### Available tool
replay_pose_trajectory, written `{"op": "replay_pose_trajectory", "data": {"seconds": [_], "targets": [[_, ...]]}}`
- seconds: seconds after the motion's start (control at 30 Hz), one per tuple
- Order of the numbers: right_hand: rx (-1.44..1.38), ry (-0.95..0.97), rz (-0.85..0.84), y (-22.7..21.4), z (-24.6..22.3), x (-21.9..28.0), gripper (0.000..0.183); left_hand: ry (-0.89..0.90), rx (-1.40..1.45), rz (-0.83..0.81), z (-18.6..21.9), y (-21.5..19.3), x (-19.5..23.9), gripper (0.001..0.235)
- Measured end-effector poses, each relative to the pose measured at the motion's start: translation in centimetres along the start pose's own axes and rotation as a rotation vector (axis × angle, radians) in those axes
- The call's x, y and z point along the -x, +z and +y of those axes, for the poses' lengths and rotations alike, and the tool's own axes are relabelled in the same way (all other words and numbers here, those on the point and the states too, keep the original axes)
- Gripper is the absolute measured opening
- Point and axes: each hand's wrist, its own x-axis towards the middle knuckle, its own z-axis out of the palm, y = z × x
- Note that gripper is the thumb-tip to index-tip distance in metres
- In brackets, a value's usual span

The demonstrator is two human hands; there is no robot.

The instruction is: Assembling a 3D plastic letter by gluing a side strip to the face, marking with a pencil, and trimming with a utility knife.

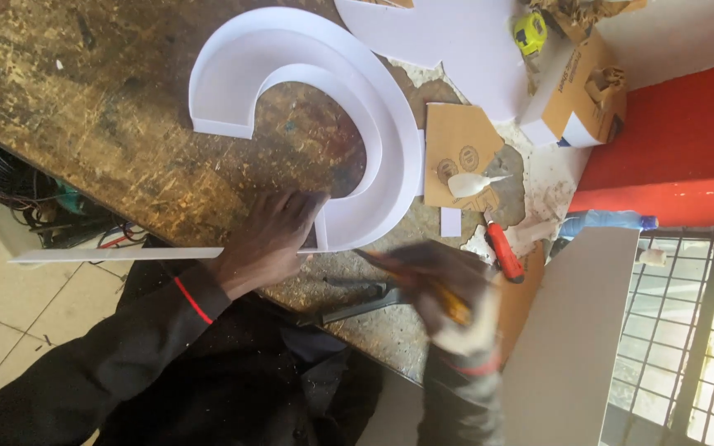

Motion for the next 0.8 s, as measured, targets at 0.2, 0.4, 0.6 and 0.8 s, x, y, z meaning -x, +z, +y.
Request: {"op": "replay_pose_trajectory", "data": {"seconds": [0.2, 0.4, 0.6, 0.8], "targets": [[0.033, 0.047, -0.085, 5.3, 7.8, -1.3, 0.023, -0.013, 0.016, -0.074, -0.1, 0.3, -0.4, 0.091], [0.035, 0.068, -0.125, 4.8, 10.4, 0.5, 0.022, -0.036, -0.035, -0.027, 0.2, 2.1, -0.2, 0.09], [0.246, 0.258, 0.156, -4.8, 0.5, 6.1, 0.027, -0.154, 0.143, -0.107, 1.8, -1.4, -1.2, 0.114], [0.926, 0.263, 0.319, -3.1, 12.5, 6.6, 0.006, -0.025, -0.006, -0.057, 1.2, -1.2, -0.5, 0.109]]}}
